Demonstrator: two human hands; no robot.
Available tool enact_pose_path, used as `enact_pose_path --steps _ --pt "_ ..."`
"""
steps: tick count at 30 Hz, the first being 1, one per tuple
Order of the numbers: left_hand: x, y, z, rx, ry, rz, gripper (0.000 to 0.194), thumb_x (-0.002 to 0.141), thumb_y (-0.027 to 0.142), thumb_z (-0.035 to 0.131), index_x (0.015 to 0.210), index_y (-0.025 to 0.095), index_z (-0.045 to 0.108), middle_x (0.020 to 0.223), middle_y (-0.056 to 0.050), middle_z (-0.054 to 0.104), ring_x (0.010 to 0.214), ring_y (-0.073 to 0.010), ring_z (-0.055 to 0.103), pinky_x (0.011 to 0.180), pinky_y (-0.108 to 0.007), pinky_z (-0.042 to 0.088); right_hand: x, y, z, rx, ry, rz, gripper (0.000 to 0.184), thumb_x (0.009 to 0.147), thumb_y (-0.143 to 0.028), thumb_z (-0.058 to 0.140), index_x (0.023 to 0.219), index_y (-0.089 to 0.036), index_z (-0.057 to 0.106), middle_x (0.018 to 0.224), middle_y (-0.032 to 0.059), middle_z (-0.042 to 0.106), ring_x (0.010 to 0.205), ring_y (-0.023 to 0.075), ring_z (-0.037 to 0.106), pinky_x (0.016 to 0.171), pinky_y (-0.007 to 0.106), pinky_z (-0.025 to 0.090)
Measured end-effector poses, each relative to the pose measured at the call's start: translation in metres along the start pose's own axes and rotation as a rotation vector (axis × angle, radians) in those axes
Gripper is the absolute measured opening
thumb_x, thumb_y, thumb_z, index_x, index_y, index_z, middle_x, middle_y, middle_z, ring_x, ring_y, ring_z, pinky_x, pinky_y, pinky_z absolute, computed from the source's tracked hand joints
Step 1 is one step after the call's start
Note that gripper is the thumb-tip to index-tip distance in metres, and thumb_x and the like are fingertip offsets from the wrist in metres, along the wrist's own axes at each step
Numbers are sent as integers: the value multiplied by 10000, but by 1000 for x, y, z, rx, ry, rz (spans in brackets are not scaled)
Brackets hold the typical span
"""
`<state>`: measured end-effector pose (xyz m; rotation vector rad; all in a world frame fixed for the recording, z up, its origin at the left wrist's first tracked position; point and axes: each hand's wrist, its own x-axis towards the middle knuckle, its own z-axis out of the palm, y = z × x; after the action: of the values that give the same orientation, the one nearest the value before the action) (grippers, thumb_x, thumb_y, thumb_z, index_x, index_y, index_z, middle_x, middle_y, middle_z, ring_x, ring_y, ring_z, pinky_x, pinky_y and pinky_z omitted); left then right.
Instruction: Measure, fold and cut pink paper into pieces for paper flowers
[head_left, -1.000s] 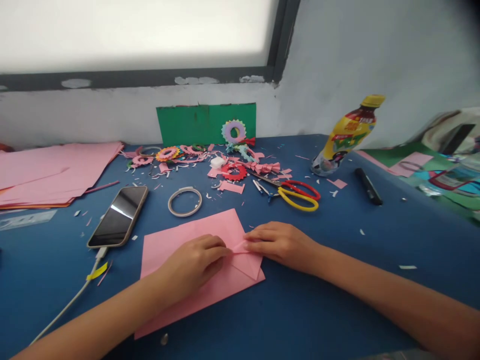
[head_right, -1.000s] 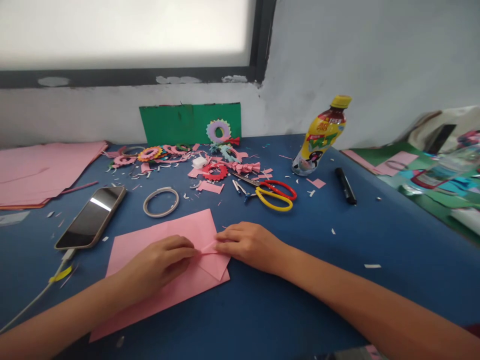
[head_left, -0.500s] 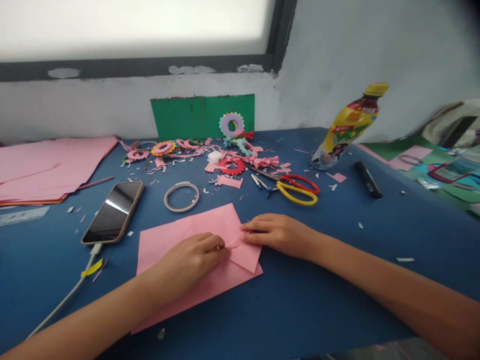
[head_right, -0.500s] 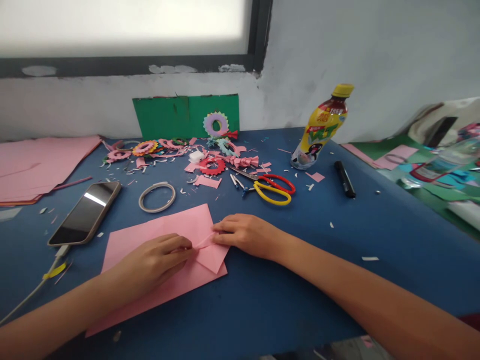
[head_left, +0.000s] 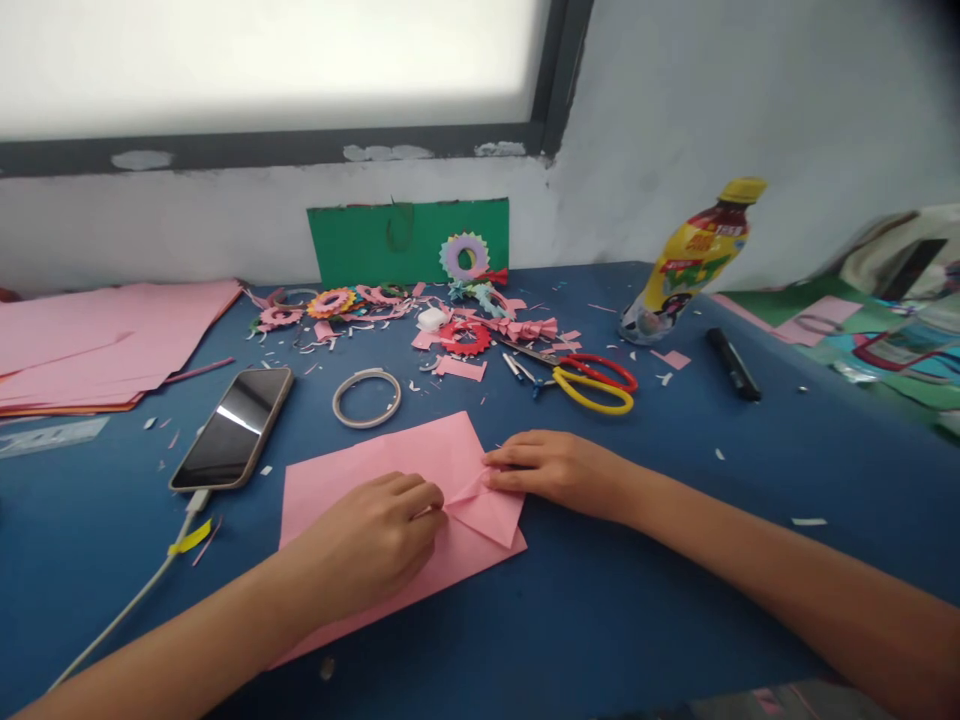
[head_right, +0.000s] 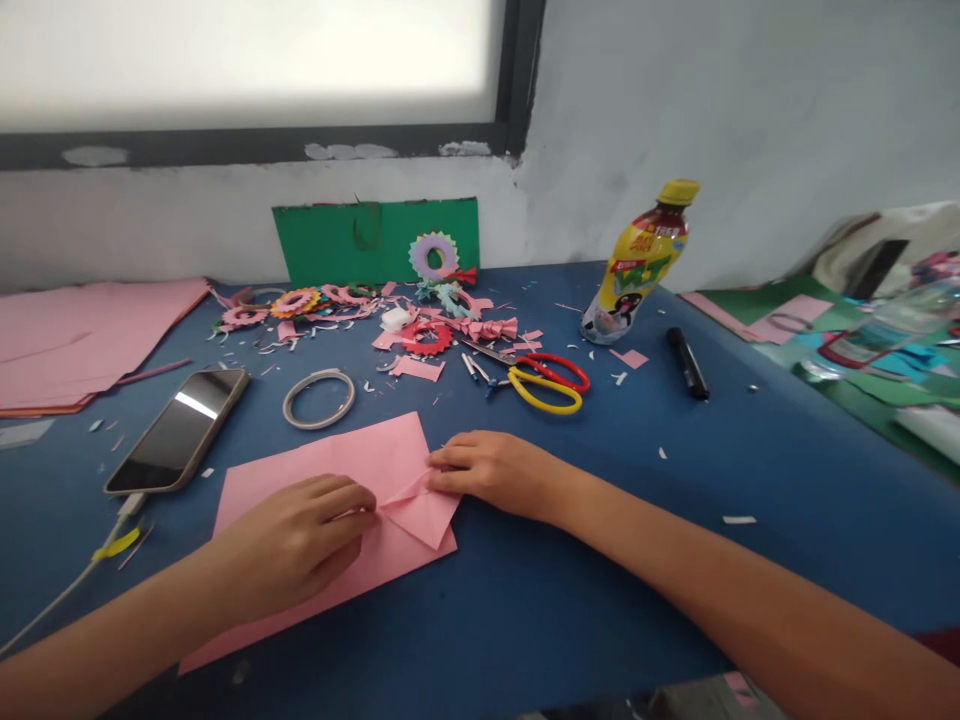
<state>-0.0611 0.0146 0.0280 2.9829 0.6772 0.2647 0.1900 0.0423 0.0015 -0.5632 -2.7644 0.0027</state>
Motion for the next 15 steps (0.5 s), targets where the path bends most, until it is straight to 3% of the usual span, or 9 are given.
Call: enact_pose_path --steps 3,6,15 --pt "2 4 0 25 45 14 325 868 94 321 1028 117 602 1008 -109 630 918 -208 575 791 -346 482 0 0 -1 -5 -13 -2 278 912 -137 391 1052 -164 629 1086 79 640 976 158 566 833 291 483" --pt "3 6 4 68 17 44 361 870 104 319 1158 92 537 1193 -120 574 1079 -229 530 892 -370 450 1 -1 -2 -9 -6 -13 272 910 -140 397 1055 -156 626 1082 84 639 973 158 564 828 291 481" --pt "3 -1 -2 -114 -113 32 401 830 153 397 1212 180 518 1259 -69 537 1152 -227 497 981 -399 372 -2 2 0 -29 -20 -3 278 927 -170 378 1055 -197 623 1090 58 642 966 155 566 788 301 460"
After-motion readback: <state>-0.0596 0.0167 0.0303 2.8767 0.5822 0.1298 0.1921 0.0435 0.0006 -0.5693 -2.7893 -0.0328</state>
